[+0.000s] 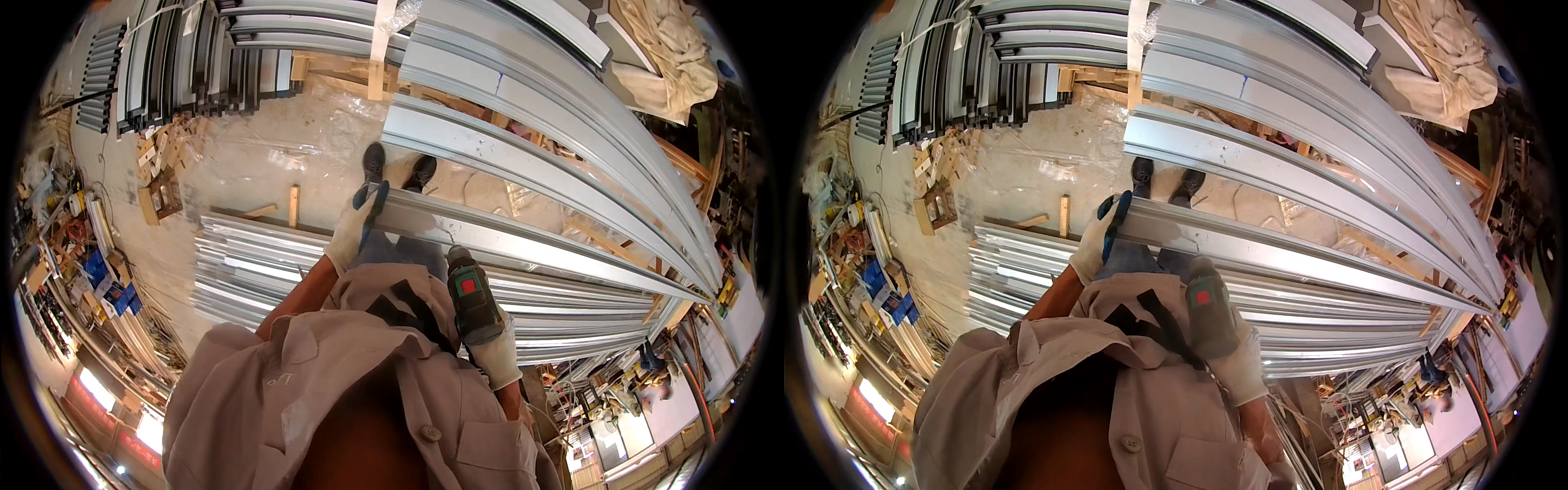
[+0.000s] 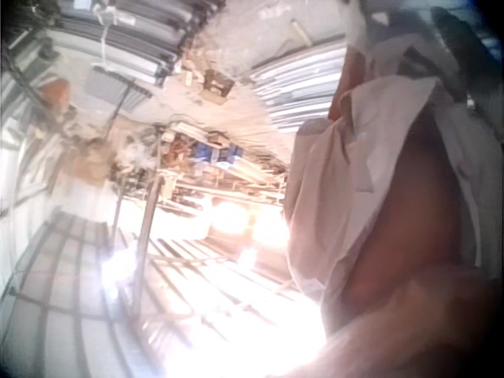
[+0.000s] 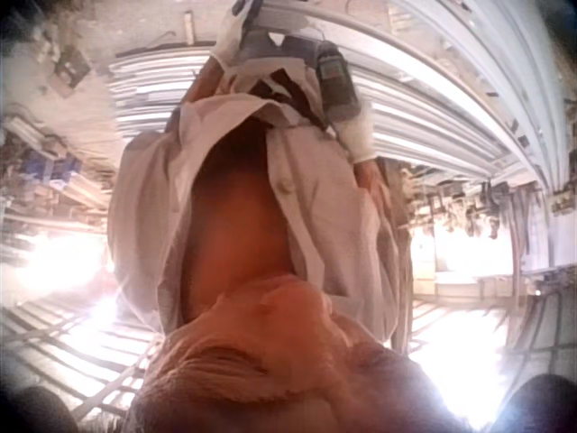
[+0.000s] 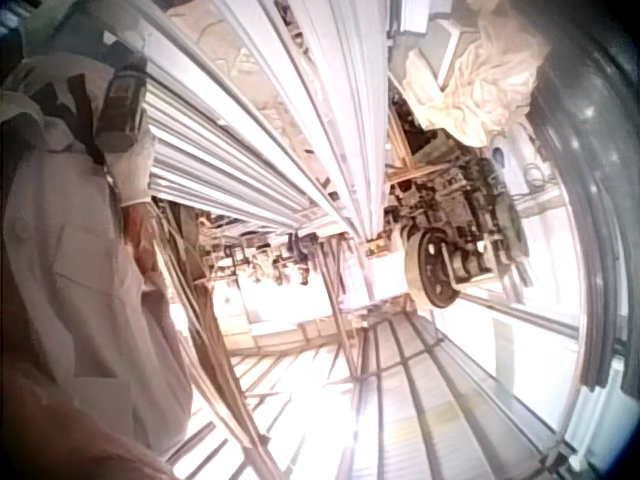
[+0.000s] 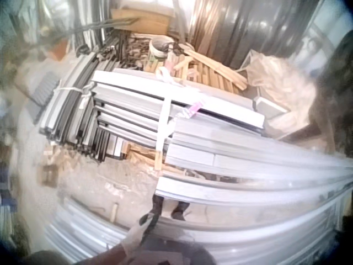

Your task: The person uses a cordless drill to make holes in stacked aluminum window frames. They hold the frames steady with one hand while drilling with the other, then reposition the stack to continue drilling at different locations.

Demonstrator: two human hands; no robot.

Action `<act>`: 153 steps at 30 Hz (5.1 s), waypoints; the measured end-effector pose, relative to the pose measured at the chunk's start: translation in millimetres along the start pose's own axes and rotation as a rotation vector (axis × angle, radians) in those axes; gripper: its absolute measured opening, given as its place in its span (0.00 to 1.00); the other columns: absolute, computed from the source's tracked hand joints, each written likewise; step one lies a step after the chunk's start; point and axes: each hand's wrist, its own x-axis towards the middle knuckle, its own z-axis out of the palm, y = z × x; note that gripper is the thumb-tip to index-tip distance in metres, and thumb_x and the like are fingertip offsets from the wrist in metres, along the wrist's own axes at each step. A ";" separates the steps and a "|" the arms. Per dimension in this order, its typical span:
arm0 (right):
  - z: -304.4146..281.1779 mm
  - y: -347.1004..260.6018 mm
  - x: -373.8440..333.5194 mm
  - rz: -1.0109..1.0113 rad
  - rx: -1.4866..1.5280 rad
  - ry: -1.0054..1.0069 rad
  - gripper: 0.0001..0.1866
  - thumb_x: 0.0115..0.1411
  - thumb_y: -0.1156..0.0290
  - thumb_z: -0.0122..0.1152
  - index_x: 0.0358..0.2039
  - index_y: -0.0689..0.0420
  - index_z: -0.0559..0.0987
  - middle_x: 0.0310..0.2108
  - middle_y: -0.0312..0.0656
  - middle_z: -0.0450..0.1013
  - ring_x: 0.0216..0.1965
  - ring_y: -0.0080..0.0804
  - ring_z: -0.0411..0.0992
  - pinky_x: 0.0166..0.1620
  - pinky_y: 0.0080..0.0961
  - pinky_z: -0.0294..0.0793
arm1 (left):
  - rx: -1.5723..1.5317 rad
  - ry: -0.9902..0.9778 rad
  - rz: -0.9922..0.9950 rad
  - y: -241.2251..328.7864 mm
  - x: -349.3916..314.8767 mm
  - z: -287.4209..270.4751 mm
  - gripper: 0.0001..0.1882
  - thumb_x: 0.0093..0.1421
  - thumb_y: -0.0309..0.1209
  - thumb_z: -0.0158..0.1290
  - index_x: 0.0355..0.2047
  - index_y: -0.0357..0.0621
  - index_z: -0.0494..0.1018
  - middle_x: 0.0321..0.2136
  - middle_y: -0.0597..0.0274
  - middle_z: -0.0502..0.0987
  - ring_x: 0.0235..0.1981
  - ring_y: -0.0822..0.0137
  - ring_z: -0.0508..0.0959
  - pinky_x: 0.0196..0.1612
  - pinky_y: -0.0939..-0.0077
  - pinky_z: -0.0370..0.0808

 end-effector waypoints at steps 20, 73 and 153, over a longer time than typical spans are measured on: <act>-2.3 -6.6 1.7 0.006 0.001 0.012 0.20 0.50 0.70 0.67 0.43 0.63 0.77 0.32 0.53 0.77 0.35 0.54 0.76 0.38 0.39 0.74 | -0.057 -0.025 -0.037 -3.4 6.0 -0.4 0.18 0.67 0.37 0.52 0.48 0.35 0.75 0.38 0.66 0.77 0.38 0.77 0.73 0.42 0.82 0.71; -0.8 -16.1 11.0 0.124 0.097 -0.045 0.21 0.50 0.62 0.68 0.42 0.58 0.76 0.30 0.57 0.77 0.36 0.60 0.75 0.37 0.46 0.74 | -0.085 -0.010 -0.060 -0.7 9.5 2.2 0.16 0.67 0.37 0.53 0.46 0.36 0.76 0.35 0.65 0.77 0.34 0.77 0.75 0.36 0.81 0.73; 20.0 -69.7 24.3 0.306 0.014 0.082 0.17 0.46 0.69 0.67 0.37 0.59 0.76 0.28 0.52 0.75 0.30 0.56 0.74 0.32 0.42 0.72 | 0.211 -0.053 -0.260 -28.1 4.6 -19.7 0.39 0.64 0.46 0.55 0.65 0.33 0.57 0.58 0.48 0.67 0.59 0.61 0.67 0.61 0.73 0.63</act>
